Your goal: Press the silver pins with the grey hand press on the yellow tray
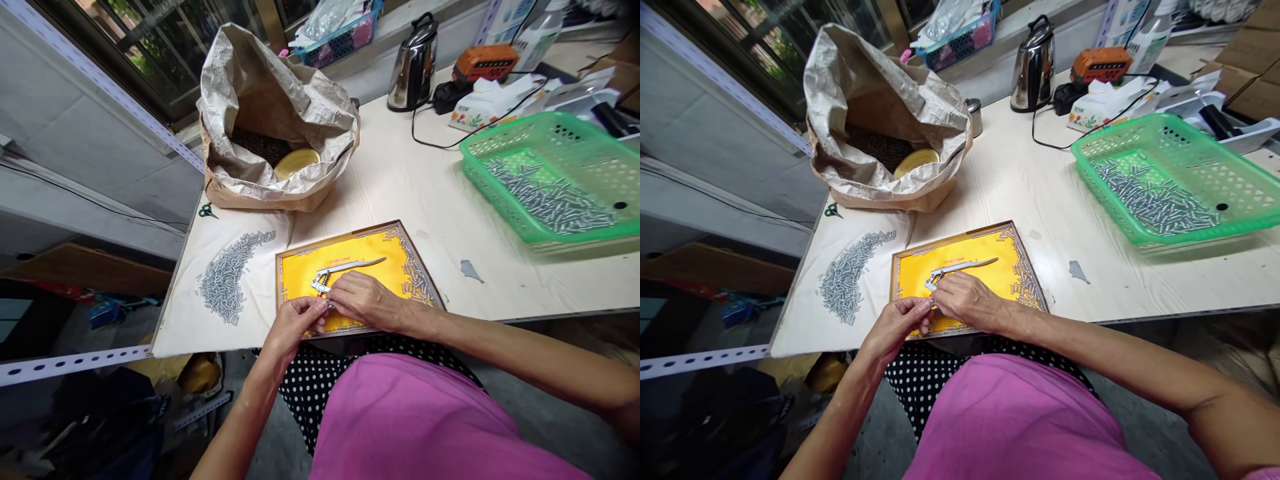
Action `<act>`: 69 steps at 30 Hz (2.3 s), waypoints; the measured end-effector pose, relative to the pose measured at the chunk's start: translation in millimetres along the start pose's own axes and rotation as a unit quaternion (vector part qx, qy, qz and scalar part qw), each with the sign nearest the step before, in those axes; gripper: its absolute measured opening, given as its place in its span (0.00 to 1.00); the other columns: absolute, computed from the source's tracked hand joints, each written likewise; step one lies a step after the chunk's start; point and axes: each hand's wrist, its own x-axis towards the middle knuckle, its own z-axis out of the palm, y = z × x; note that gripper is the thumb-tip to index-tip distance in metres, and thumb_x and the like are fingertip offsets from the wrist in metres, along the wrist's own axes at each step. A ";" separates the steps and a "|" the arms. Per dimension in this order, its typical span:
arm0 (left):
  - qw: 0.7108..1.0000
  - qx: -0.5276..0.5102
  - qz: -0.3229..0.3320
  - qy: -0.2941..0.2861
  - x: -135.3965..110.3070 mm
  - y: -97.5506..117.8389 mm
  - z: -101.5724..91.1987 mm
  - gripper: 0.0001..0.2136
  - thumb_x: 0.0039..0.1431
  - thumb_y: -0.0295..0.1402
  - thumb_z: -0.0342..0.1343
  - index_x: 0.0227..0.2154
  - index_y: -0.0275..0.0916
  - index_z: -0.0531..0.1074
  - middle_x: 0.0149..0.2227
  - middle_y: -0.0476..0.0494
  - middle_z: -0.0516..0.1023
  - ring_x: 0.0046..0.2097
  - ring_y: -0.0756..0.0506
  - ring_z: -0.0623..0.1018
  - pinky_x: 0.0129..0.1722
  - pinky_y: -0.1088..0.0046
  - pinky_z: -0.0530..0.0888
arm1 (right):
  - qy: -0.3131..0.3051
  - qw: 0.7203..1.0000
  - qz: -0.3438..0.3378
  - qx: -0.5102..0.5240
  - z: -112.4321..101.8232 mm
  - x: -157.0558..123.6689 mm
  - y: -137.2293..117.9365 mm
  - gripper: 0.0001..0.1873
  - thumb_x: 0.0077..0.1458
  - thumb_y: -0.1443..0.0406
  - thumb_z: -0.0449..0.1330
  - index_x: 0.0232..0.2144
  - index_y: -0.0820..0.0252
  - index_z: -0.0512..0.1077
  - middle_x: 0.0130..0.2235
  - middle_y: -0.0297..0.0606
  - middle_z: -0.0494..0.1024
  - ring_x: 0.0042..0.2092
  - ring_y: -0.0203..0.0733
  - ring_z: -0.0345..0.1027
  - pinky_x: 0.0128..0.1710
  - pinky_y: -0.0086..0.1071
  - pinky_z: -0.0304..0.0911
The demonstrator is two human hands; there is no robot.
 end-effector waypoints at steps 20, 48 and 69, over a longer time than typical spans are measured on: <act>0.926 0.318 0.152 0.135 31.0 -20.2 -36.3 0.16 0.53 0.45 0.58 0.29 0.35 0.79 0.32 0.41 0.81 0.35 0.44 0.77 0.35 0.71 0.71 | -0.120 0.973 0.194 -0.036 -17.0 -30.9 -3.1 0.12 0.65 0.57 0.59 0.40 0.61 0.72 0.40 0.40 0.76 0.40 0.45 0.69 0.41 0.37 0.60; 0.880 0.444 -0.070 -0.153 73.0 15.0 -45.0 0.17 0.44 0.46 0.66 0.16 0.36 0.73 0.15 0.53 0.66 0.21 0.53 0.60 0.22 0.76 0.54 | -0.180 0.963 0.203 0.004 1.2 -62.5 5.1 0.10 0.67 0.64 0.52 0.49 0.56 0.68 0.42 0.40 0.75 0.37 0.44 0.68 0.36 0.37 0.59; 0.909 0.363 -0.131 -0.157 65.4 12.3 -43.5 0.21 0.41 0.52 0.66 0.15 0.38 0.70 0.15 0.50 0.69 0.20 0.53 0.64 0.21 0.78 0.59 | -0.188 0.964 0.179 -0.057 -18.5 -29.2 37.8 0.43 0.51 0.43 0.65 0.59 0.65 0.64 0.62 0.62 0.64 0.63 0.68 0.54 0.55 0.55 0.54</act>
